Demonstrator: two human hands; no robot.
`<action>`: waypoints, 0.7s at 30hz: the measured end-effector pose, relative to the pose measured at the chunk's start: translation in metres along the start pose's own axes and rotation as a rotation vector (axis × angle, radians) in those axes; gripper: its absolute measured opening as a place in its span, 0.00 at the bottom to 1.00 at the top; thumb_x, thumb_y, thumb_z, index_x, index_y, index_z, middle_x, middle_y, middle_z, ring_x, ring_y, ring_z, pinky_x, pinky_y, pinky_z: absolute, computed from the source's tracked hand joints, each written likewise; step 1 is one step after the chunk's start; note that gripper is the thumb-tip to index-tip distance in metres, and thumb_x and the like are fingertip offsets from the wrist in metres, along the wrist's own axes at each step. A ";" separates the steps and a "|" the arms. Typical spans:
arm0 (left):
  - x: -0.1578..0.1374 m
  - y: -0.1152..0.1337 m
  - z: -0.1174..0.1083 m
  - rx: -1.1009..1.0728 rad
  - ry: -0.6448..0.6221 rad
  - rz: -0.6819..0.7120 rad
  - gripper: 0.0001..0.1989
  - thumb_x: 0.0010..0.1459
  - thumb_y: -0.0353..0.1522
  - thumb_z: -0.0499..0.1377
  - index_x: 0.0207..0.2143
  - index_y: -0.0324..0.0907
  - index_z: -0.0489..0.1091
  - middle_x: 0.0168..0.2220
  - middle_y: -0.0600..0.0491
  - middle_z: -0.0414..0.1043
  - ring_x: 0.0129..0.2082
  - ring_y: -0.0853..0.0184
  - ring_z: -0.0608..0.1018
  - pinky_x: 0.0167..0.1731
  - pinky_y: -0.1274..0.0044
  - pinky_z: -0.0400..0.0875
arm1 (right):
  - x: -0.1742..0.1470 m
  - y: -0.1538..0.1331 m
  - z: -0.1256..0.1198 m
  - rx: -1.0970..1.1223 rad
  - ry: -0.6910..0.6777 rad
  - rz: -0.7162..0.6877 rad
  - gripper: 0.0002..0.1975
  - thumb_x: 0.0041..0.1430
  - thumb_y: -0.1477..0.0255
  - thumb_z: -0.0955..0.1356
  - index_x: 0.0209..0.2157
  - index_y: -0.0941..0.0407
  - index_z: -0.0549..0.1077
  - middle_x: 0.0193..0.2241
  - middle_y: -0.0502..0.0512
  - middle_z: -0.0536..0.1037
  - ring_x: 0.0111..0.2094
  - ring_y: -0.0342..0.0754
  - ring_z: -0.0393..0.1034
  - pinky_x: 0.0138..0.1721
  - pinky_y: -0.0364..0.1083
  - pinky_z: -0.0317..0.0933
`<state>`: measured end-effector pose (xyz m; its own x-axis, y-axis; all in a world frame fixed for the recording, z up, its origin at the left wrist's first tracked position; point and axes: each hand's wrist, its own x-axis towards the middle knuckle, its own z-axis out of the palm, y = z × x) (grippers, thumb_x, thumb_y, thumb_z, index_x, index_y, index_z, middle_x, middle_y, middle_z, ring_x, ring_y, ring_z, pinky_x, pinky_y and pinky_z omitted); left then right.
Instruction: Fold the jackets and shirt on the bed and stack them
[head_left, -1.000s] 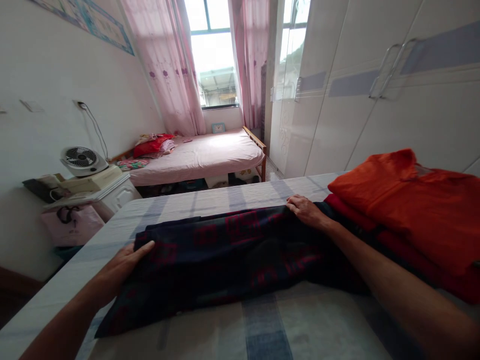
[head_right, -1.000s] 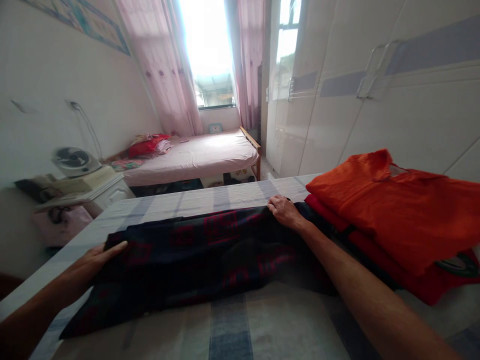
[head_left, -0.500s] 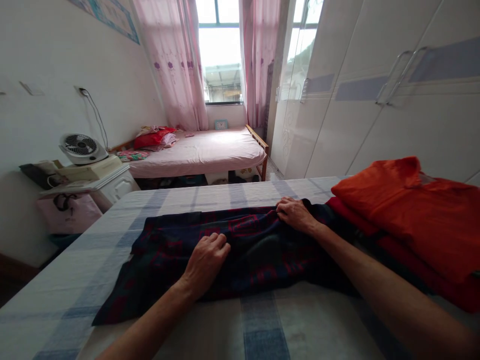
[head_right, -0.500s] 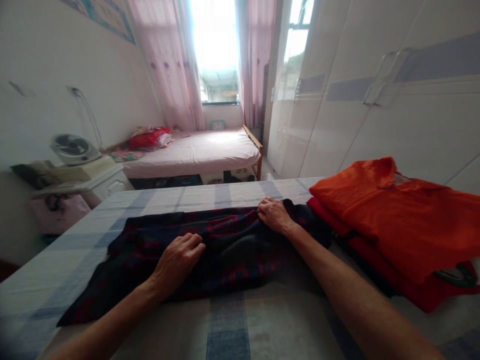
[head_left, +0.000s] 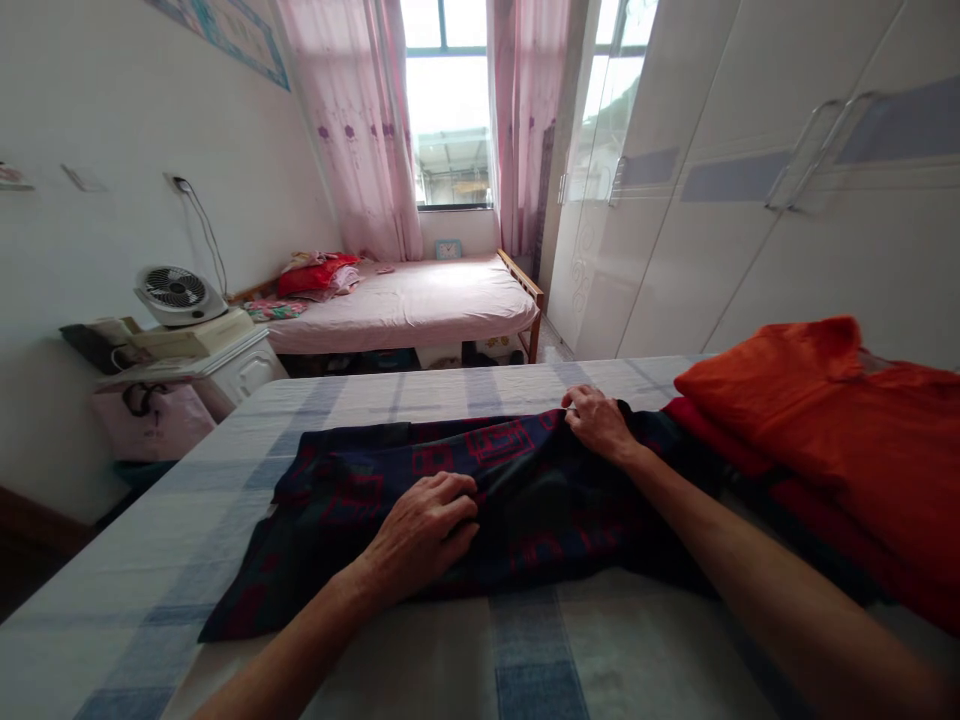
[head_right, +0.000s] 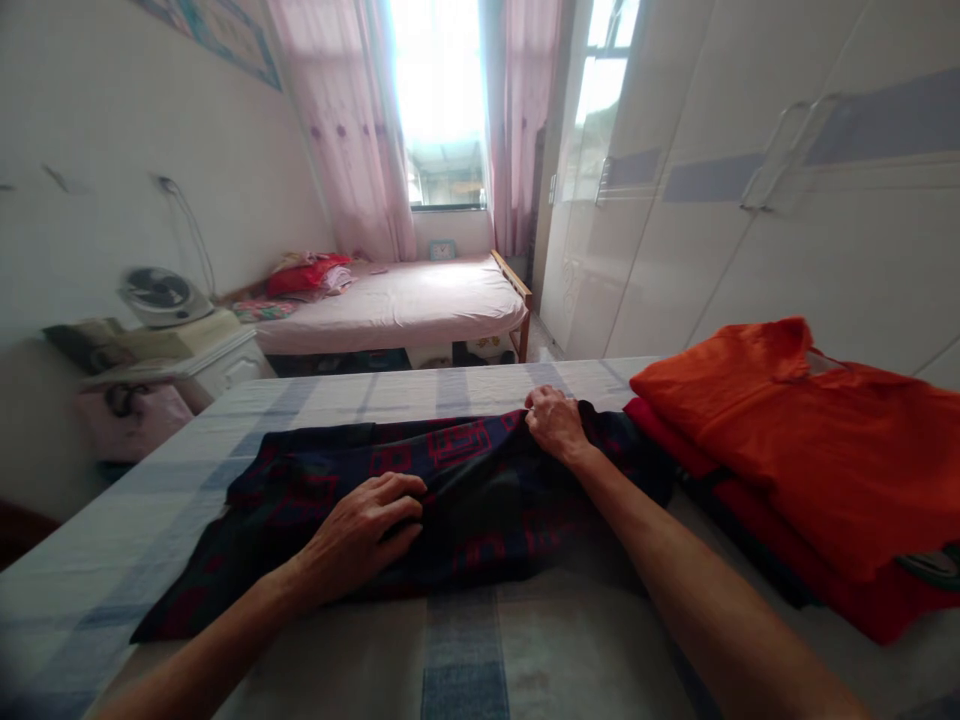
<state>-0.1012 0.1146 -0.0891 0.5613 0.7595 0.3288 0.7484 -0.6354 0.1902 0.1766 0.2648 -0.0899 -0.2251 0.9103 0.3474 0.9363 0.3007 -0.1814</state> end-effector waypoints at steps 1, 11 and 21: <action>-0.002 -0.004 -0.003 0.031 0.027 -0.062 0.08 0.61 0.33 0.52 0.39 0.44 0.70 0.48 0.50 0.69 0.47 0.64 0.72 0.48 0.71 0.66 | -0.006 -0.003 -0.004 0.010 0.030 -0.027 0.10 0.55 0.76 0.61 0.36 0.56 0.72 0.47 0.60 0.73 0.48 0.53 0.65 0.46 0.51 0.57; -0.062 -0.089 -0.039 0.343 0.020 -0.917 0.23 0.59 0.42 0.50 0.49 0.35 0.68 0.46 0.39 0.72 0.46 0.52 0.74 0.42 0.67 0.69 | -0.053 0.001 0.004 -0.066 0.030 -0.372 0.07 0.56 0.73 0.64 0.34 0.55 0.73 0.51 0.59 0.72 0.59 0.58 0.56 0.54 0.58 0.49; -0.058 -0.119 -0.061 0.309 0.230 -0.991 0.22 0.58 0.33 0.48 0.53 0.39 0.65 0.45 0.44 0.72 0.39 0.57 0.77 0.39 0.69 0.71 | -0.052 0.009 -0.009 0.128 0.079 -0.386 0.05 0.53 0.75 0.63 0.30 0.54 0.71 0.49 0.55 0.73 0.57 0.54 0.59 0.55 0.56 0.52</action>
<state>-0.2442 0.1379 -0.0748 -0.4039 0.8535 0.3292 0.9104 0.3397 0.2362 0.1988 0.2171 -0.1014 -0.5269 0.7009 0.4808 0.7451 0.6531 -0.1356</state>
